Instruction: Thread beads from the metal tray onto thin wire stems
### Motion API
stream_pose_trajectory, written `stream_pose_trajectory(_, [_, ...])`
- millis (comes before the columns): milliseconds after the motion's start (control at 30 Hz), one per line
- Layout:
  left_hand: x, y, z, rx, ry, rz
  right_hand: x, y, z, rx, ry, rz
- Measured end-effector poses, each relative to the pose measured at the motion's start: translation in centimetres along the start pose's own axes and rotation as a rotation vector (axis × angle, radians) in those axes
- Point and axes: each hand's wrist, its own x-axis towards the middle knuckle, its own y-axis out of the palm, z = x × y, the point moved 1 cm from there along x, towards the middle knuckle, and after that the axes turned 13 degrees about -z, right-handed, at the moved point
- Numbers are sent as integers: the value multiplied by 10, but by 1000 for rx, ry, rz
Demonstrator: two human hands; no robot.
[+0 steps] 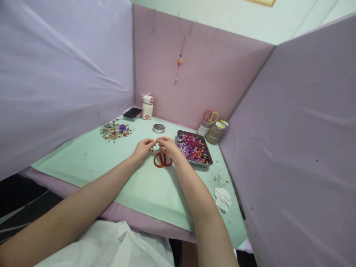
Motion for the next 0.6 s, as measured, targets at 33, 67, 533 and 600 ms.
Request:
stream_pose_trajectory(33, [0, 0, 0, 0, -7, 14, 0, 0, 0, 7, 10, 14])
stream_pose_trajectory(67, [0, 0, 1, -1, -18, 24, 0, 1, -1, 13, 10, 18])
stream_pose_trajectory(533, [2, 1, 3, -92, -205, 26, -1, 5, -1, -7, -126, -57])
stream_pose_trajectory(600, [3, 1, 5, -121, -224, 22, -2, 5, 0, -4, -116, -53])
